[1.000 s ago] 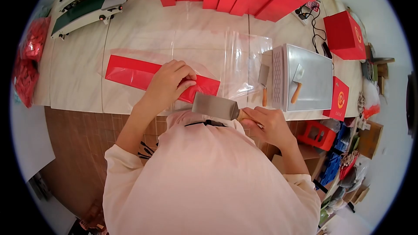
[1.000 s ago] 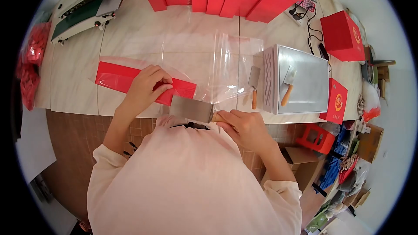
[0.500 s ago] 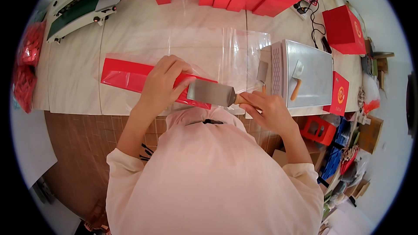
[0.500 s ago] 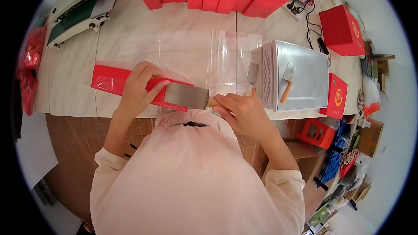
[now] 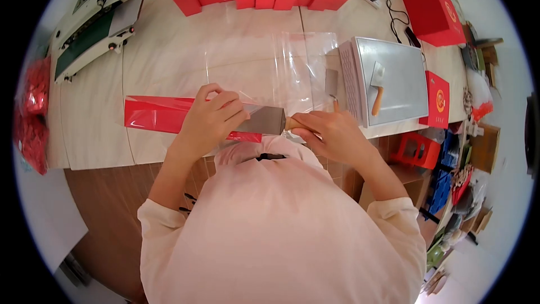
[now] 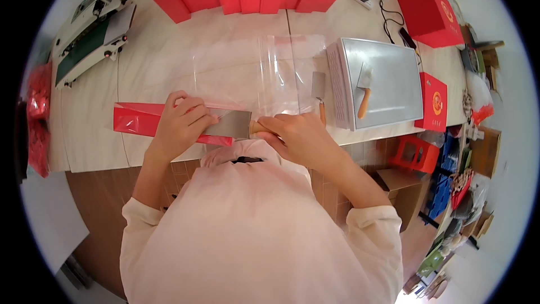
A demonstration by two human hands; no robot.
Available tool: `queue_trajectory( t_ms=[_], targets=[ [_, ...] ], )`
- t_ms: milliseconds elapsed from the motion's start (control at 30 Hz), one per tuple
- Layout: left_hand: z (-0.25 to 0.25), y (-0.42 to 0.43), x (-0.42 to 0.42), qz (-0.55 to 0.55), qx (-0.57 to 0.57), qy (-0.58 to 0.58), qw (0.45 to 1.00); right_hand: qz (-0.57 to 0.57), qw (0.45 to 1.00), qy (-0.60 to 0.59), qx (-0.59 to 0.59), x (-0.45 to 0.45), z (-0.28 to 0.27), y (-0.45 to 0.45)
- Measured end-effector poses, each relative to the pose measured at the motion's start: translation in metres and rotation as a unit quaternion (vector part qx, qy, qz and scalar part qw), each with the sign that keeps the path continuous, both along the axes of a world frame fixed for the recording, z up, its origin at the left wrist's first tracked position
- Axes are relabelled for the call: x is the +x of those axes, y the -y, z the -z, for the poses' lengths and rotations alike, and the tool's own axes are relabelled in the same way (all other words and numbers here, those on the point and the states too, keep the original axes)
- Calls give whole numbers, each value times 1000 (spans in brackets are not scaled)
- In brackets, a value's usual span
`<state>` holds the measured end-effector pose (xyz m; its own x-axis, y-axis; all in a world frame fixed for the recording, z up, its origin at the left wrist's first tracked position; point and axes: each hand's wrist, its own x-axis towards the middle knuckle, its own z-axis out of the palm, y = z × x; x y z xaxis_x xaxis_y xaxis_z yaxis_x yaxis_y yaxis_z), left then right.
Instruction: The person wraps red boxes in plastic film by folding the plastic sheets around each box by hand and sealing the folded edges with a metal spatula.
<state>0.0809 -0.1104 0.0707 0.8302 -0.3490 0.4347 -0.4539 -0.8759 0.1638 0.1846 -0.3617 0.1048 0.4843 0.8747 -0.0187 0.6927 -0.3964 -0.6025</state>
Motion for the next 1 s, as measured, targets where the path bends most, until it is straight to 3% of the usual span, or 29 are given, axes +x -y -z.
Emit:
queue_trajectory(
  t_ms=[133,200,267,367,467,533,600,633,667,733,767,833,867,900,933,1000],
  targets=[
    [2,-1,-7,-8,10,-11,1000,8,999,-19,-28,2,-5,5],
    [-4,-9,-14,-76,-49,-38,995,-5,994,-108,-29,8,-11,16],
    [-5,-31,-36,-260,-100,-20,960,23,988,-151,-7,16,-31,43],
    [12,-89,-80,-403,-306,65,860,228,958,-172,16,31,-36,104],
    [26,-130,-119,-481,-393,121,774,440,893,-93,-1,68,-3,167],
    [49,-161,-141,-478,-511,116,705,506,861,35,44,99,75,216],
    [68,-175,-145,-469,-605,93,636,586,808,59,12,130,173,277],
    [71,-168,-137,-456,-617,85,636,623,779,66,-2,145,219,306],
    [71,-162,-131,-452,-641,63,618,683,726,-50,69,133,215,291],
    [71,-154,-120,-447,-662,41,601,689,722,24,64,136,271,305],
    [71,-151,-115,-422,-687,27,590,691,720,23,64,127,258,292],
    [74,-155,-110,-384,-720,3,578,687,705,-156,83,97,207,246],
    [72,-153,-106,-386,-719,4,579,686,706,-158,83,87,205,232],
    [69,-148,-100,-350,-754,-3,555,669,736,102,-24,78,205,220],
    [68,-147,-96,-314,-788,-8,529,597,708,356,-127,68,203,205],
    [83,-155,-93,-278,-809,-29,516,464,826,318,29,37,156,147]
  ],
)
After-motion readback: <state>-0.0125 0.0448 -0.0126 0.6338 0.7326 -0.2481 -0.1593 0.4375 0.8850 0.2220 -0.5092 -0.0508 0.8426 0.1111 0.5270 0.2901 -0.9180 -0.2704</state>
